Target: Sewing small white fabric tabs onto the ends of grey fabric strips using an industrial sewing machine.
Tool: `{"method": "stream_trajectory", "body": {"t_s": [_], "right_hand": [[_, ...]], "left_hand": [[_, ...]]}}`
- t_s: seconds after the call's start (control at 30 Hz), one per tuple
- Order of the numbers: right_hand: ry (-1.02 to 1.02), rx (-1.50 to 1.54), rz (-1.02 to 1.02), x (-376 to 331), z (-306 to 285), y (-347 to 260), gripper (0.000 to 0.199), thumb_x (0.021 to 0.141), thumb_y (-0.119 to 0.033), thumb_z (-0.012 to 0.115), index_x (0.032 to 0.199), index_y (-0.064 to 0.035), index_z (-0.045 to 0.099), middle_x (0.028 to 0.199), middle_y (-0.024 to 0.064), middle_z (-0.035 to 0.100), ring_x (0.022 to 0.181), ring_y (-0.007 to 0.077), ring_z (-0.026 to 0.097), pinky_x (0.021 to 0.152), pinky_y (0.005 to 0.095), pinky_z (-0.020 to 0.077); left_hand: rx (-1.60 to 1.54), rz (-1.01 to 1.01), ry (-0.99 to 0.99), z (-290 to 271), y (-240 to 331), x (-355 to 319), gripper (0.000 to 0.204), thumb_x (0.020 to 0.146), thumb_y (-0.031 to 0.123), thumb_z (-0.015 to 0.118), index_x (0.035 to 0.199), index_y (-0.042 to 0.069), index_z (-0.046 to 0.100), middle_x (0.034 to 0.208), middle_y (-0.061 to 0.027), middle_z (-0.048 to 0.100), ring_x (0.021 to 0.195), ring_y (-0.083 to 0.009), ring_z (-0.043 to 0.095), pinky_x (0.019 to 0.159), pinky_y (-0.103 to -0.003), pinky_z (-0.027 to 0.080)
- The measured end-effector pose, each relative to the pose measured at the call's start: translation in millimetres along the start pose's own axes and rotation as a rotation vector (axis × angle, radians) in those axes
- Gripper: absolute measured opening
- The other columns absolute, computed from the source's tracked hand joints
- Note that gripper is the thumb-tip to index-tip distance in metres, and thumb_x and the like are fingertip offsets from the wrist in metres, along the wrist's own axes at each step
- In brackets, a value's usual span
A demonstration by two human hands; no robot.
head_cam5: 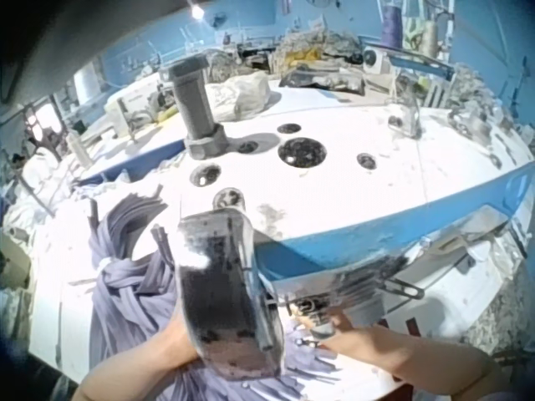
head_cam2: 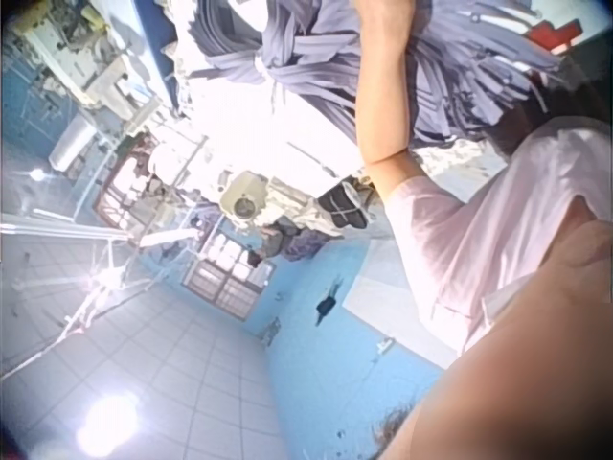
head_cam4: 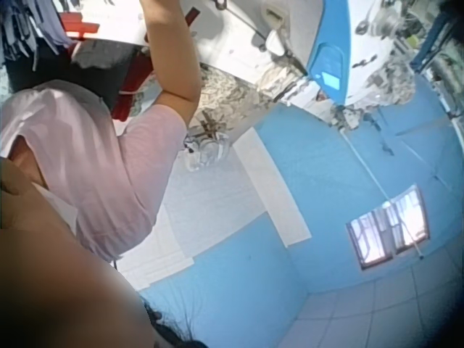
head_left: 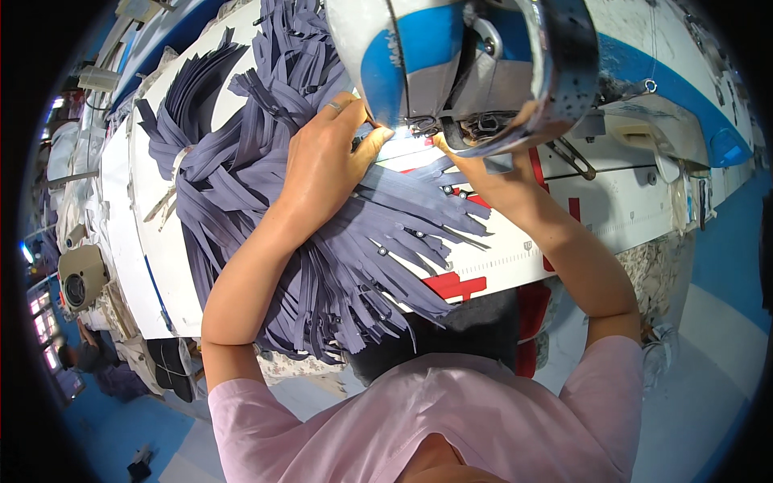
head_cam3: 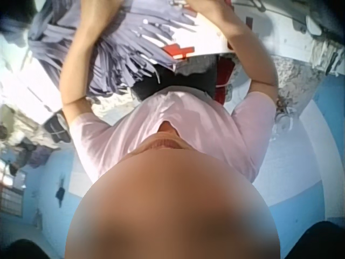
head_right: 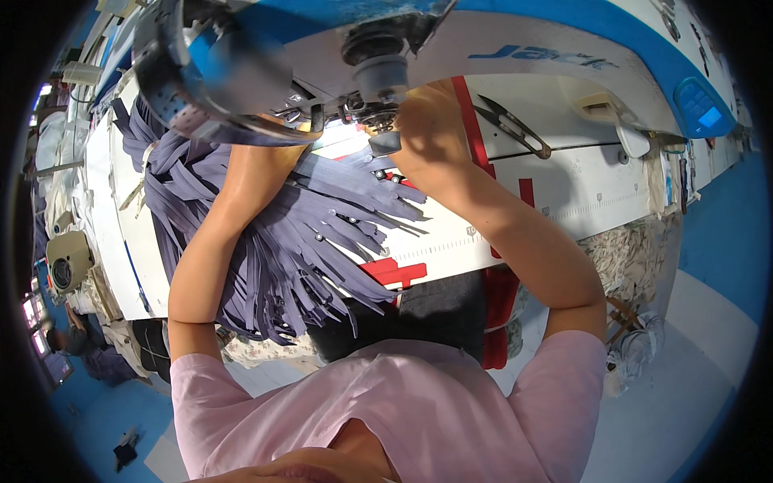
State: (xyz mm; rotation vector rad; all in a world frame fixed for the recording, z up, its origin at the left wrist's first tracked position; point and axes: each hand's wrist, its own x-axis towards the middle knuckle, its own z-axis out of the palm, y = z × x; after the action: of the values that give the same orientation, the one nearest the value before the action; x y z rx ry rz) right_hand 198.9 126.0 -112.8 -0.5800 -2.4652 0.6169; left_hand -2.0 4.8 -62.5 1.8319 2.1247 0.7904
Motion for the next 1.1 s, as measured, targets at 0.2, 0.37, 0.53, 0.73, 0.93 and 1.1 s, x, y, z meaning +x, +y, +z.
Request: {"method": "stream_trajectory", "body": {"t_s": [0.2, 0.37, 0.53, 0.73, 0.93, 1.1], "right_hand": [[0.191, -0.025, -0.206, 2.6, 1.0, 2.0, 0.019, 0.069, -0.007, 0.073, 0.087, -0.0048, 0.065, 0.078, 0.0149, 0.063, 0.081, 0.0358, 0.058, 0.072, 0.0446, 0.0431], [0.127, 0.026, -0.129, 1.7, -0.1, 1.0, 0.017, 0.07, -0.008, 0.072, 0.084, -0.0033, 0.063, 0.078, 0.0144, 0.062, 0.079, 0.0361, 0.057, 0.07, 0.0455, 0.0421], [0.219, 0.073, -0.173, 3.8, -1.0, 2.8, 0.01, 0.072, -0.004, 0.066, 0.079, -0.0023, 0.06, 0.074, 0.0146, 0.058, 0.077, 0.0373, 0.054, 0.069, 0.0465, 0.0407], [0.131, -0.003, -0.166, 6.7, -4.8, 3.6, 0.006, 0.074, -0.005, 0.063, 0.076, -0.0022, 0.058, 0.071, 0.0144, 0.055, 0.077, 0.0366, 0.052, 0.07, 0.0468, 0.0396], [0.226, 0.194, -0.107, 11.9, -4.7, -9.9, 0.005, 0.076, -0.008, 0.065, 0.076, -0.004, 0.061, 0.071, 0.013, 0.056, 0.078, 0.035, 0.053, 0.07, 0.0459, 0.0395], [0.302, 0.198, -0.15, 16.0, -10.5, -14.3, 0.002, 0.076, -0.007, 0.064, 0.077, -0.0057, 0.063, 0.072, 0.0104, 0.057, 0.078, 0.033, 0.055, 0.072, 0.0439, 0.0387]], "left_hand": [[0.031, 0.01, -0.005, -2.6, 1.9, -0.2, 0.024, 0.086, 0.018, 0.072, 0.101, 0.002, 0.063, 0.098, -0.0129, 0.064, 0.083, -0.0355, 0.063, 0.068, -0.043, 0.051], [0.05, 0.04, 0.022, -1.9, 1.8, -0.9, 0.024, 0.085, 0.018, 0.072, 0.1, 0.001, 0.063, 0.098, -0.0134, 0.064, 0.083, -0.0364, 0.063, 0.068, -0.043, 0.051], [0.058, 0.009, 0.004, 0.3, -0.7, 2.9, 0.026, 0.084, 0.017, 0.073, 0.1, 0.0, 0.061, 0.097, -0.0144, 0.063, 0.083, -0.0376, 0.063, 0.068, -0.044, 0.051], [0.075, 0.027, 0.009, -2.2, 1.8, 3.0, 0.024, 0.083, 0.015, 0.071, 0.096, -0.002, 0.061, 0.097, -0.0155, 0.063, 0.085, -0.0382, 0.063, 0.07, -0.044, 0.051], [0.104, 0.013, -0.012, -0.6, 3.9, 2.9, 0.024, 0.083, 0.014, 0.071, 0.099, -0.001, 0.063, 0.095, -0.0137, 0.063, 0.087, -0.0359, 0.063, 0.071, -0.043, 0.052], [0.199, 0.227, 0.135, 3.5, 2.9, 0.8, 0.019, 0.08, 0.013, 0.075, 0.089, 0.001, 0.065, 0.091, -0.011, 0.062, 0.094, -0.0325, 0.061, 0.073, -0.043, 0.051]]}}
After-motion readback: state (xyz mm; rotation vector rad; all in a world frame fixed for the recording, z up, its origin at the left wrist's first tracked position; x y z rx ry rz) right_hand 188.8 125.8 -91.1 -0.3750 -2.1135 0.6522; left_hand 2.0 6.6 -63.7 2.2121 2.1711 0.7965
